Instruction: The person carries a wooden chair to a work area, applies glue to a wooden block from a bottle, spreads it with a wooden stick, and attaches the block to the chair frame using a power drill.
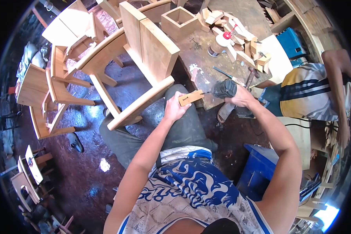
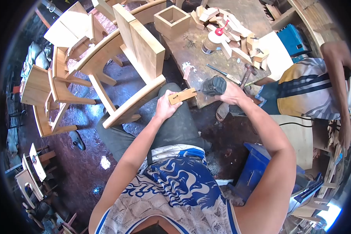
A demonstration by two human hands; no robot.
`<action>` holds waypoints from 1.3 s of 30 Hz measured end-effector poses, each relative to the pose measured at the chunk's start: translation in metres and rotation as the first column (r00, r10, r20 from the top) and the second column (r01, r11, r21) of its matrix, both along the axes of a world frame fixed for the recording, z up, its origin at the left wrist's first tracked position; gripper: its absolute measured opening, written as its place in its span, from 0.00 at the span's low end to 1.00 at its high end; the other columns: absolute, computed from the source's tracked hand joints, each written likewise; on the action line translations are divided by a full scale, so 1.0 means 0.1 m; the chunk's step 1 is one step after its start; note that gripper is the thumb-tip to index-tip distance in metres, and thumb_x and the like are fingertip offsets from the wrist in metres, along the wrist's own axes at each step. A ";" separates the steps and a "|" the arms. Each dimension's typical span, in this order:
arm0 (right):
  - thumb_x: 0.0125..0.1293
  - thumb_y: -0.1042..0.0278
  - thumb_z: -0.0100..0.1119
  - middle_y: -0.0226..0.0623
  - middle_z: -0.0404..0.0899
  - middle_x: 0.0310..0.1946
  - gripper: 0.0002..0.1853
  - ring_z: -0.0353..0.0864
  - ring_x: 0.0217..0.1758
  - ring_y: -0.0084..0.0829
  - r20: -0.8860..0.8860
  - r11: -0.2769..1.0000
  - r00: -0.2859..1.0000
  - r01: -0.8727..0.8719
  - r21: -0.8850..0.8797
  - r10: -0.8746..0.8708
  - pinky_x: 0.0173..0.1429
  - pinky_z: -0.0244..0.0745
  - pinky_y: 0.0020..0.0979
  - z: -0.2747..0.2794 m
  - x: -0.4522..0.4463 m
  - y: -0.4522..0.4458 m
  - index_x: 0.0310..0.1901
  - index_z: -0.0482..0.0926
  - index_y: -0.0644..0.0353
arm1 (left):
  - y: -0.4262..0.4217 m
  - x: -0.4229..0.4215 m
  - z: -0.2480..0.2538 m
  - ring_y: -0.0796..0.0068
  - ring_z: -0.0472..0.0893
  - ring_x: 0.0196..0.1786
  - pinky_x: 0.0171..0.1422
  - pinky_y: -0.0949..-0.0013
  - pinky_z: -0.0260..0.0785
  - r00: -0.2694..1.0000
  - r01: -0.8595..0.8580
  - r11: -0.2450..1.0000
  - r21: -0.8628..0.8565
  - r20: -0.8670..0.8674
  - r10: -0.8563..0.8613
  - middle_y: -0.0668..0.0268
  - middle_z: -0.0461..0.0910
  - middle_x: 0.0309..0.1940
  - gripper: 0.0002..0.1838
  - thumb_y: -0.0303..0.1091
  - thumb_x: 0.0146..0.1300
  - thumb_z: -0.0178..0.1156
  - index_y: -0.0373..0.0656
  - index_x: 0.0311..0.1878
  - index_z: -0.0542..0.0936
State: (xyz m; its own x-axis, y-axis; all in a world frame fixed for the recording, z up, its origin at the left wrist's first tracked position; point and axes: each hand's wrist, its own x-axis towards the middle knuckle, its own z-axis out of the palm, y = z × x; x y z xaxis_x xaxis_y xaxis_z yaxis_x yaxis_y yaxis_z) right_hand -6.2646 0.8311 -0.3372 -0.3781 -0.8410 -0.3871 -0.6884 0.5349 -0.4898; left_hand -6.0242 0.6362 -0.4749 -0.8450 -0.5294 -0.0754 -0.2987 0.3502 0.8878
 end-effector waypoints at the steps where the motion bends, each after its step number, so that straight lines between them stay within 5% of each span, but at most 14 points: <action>1: 0.51 0.60 0.73 0.46 0.83 0.55 0.31 0.81 0.58 0.49 0.012 0.998 1.000 0.017 0.057 -0.017 0.66 0.75 0.43 0.05 -0.01 -0.03 0.59 0.77 0.56 | -0.02 -0.02 0.02 0.50 0.86 0.51 0.56 0.54 0.78 1.000 0.004 1.000 0.009 0.007 -0.004 0.54 0.87 0.46 0.25 0.38 0.54 0.77 0.43 0.51 0.75; 15: 0.47 0.66 0.72 0.43 0.83 0.55 0.32 0.81 0.58 0.44 0.107 0.997 0.991 0.083 -0.009 -0.081 0.66 0.74 0.39 0.01 0.06 0.03 0.59 0.79 0.55 | 0.01 0.01 0.09 0.48 0.86 0.49 0.54 0.52 0.78 1.000 0.000 1.000 -0.005 0.001 0.000 0.52 0.86 0.45 0.26 0.37 0.53 0.77 0.42 0.51 0.75; 19: 0.48 0.65 0.72 0.45 0.84 0.54 0.29 0.81 0.58 0.42 0.019 0.990 0.991 0.135 -0.025 -0.135 0.65 0.74 0.38 0.11 0.19 0.01 0.56 0.81 0.59 | 0.00 0.00 0.07 0.48 0.85 0.50 0.55 0.51 0.78 1.000 0.000 1.000 -0.009 0.003 0.000 0.52 0.86 0.45 0.26 0.37 0.53 0.77 0.43 0.51 0.75; 22: 0.49 0.66 0.70 0.43 0.85 0.46 0.27 0.84 0.46 0.37 0.008 0.987 0.989 0.145 -0.066 -0.144 0.53 0.79 0.38 0.13 0.22 0.03 0.55 0.81 0.60 | 0.01 0.00 0.06 0.48 0.85 0.51 0.56 0.51 0.77 1.000 -0.005 1.000 -0.017 0.017 0.005 0.52 0.86 0.46 0.26 0.37 0.54 0.77 0.43 0.52 0.75; 25: 0.50 0.67 0.68 0.39 0.84 0.37 0.25 0.82 0.32 0.31 0.162 0.962 0.948 0.267 0.062 -0.274 0.38 0.78 0.36 0.28 0.31 -0.02 0.53 0.80 0.61 | 0.01 0.01 0.06 0.47 0.85 0.50 0.56 0.51 0.78 1.000 -0.005 1.000 -0.018 0.003 0.005 0.52 0.86 0.46 0.26 0.37 0.53 0.77 0.43 0.52 0.75; 28: 0.50 0.68 0.67 0.36 0.82 0.31 0.23 0.77 0.24 0.26 0.151 0.968 0.958 0.249 -0.029 -0.242 0.30 0.74 0.34 0.22 0.31 -0.01 0.51 0.80 0.61 | 0.01 0.01 0.08 0.47 0.85 0.50 0.56 0.52 0.78 1.000 -0.012 1.000 0.000 0.014 0.012 0.52 0.86 0.45 0.25 0.37 0.53 0.77 0.43 0.51 0.76; 31: 0.50 0.69 0.66 0.36 0.83 0.32 0.23 0.78 0.25 0.28 0.136 0.967 0.958 0.253 0.016 -0.253 0.30 0.75 0.35 0.23 0.30 -0.04 0.51 0.81 0.60 | 0.01 0.00 0.10 0.47 0.85 0.50 0.56 0.52 0.78 1.000 -0.011 1.000 -0.002 0.011 0.011 0.52 0.86 0.45 0.25 0.37 0.53 0.77 0.43 0.51 0.76; 33: 0.49 0.65 0.68 0.44 0.85 0.52 0.29 0.82 0.56 0.44 0.081 0.985 0.982 0.166 0.036 -0.169 0.64 0.75 0.39 0.22 0.27 -0.04 0.57 0.82 0.54 | 0.02 0.01 0.11 0.48 0.85 0.50 0.56 0.52 0.78 1.000 -0.014 1.000 -0.007 0.018 0.014 0.52 0.86 0.45 0.25 0.37 0.53 0.77 0.42 0.51 0.76; 37: 0.49 0.65 0.68 0.45 0.85 0.51 0.29 0.82 0.56 0.44 0.040 0.975 0.978 0.201 0.093 -0.205 0.63 0.75 0.39 0.29 0.31 -0.09 0.57 0.82 0.55 | 0.02 0.02 0.12 0.48 0.86 0.50 0.55 0.52 0.78 1.000 -0.022 1.000 -0.001 0.006 0.022 0.52 0.86 0.45 0.25 0.38 0.53 0.77 0.42 0.51 0.76; 39: 0.49 0.65 0.69 0.45 0.86 0.49 0.28 0.84 0.49 0.41 0.154 0.860 0.872 0.403 0.311 -0.465 0.57 0.78 0.39 0.39 0.34 -0.14 0.56 0.83 0.56 | 0.01 0.01 0.10 0.49 0.86 0.50 0.55 0.52 0.78 1.000 -0.021 1.000 0.005 0.011 0.021 0.52 0.87 0.44 0.25 0.38 0.53 0.77 0.42 0.51 0.76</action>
